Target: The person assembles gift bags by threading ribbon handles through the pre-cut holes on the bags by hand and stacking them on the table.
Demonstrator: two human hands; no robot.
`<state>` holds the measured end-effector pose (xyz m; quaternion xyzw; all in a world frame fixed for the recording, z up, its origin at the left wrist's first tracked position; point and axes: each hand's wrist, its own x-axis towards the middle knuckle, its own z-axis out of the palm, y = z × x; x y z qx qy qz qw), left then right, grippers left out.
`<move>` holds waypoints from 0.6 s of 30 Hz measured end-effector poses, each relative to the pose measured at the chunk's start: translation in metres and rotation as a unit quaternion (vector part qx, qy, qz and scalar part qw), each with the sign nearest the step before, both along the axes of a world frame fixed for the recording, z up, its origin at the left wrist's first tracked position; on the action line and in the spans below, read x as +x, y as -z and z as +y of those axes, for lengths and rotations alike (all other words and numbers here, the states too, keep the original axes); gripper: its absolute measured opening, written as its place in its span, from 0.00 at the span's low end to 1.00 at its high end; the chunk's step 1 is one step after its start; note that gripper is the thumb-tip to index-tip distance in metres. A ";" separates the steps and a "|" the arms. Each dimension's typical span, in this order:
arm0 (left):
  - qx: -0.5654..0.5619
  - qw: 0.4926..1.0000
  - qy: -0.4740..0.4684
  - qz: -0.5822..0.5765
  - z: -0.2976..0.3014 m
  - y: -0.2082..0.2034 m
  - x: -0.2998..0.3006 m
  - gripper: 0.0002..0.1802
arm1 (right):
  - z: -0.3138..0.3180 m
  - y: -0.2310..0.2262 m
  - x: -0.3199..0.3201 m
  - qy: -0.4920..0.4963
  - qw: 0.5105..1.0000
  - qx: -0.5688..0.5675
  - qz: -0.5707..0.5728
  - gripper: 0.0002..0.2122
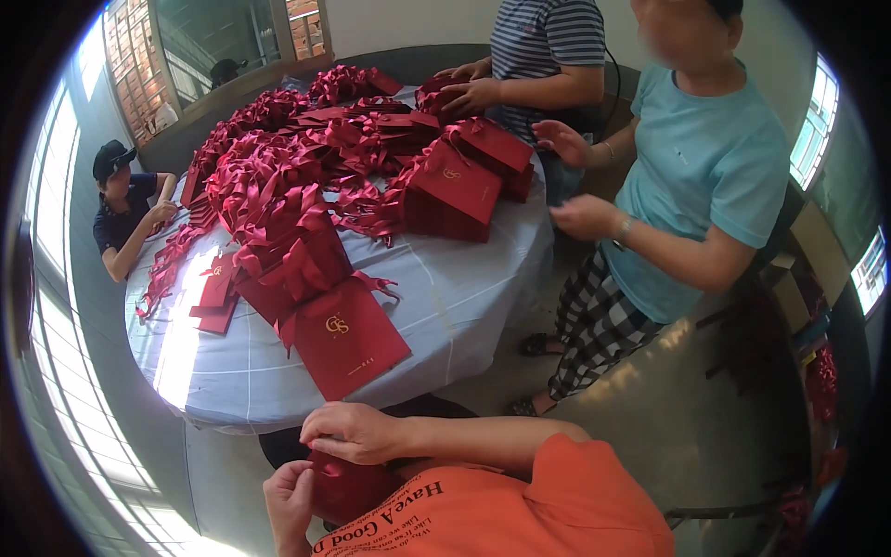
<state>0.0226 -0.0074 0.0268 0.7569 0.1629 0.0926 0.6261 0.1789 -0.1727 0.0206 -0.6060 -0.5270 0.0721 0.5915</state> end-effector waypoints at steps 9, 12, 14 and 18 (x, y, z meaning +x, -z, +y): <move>0.234 0.964 0.116 -0.047 -0.020 -0.020 0.001 0.08 | 0.037 -0.007 0.030 -0.353 0.879 -0.261 0.187 0.14; 0.230 0.963 0.128 -0.055 -0.018 -0.025 0.000 0.09 | 0.043 -0.026 0.036 -0.370 0.846 -0.344 0.170 0.18; 0.238 0.960 0.134 -0.058 -0.016 -0.022 0.000 0.09 | 0.048 -0.031 0.034 -0.376 0.845 -0.353 0.143 0.18; 0.258 0.954 0.126 -0.082 -0.018 -0.035 -0.008 0.07 | 0.056 -0.042 0.029 -0.377 0.830 -0.402 0.087 0.20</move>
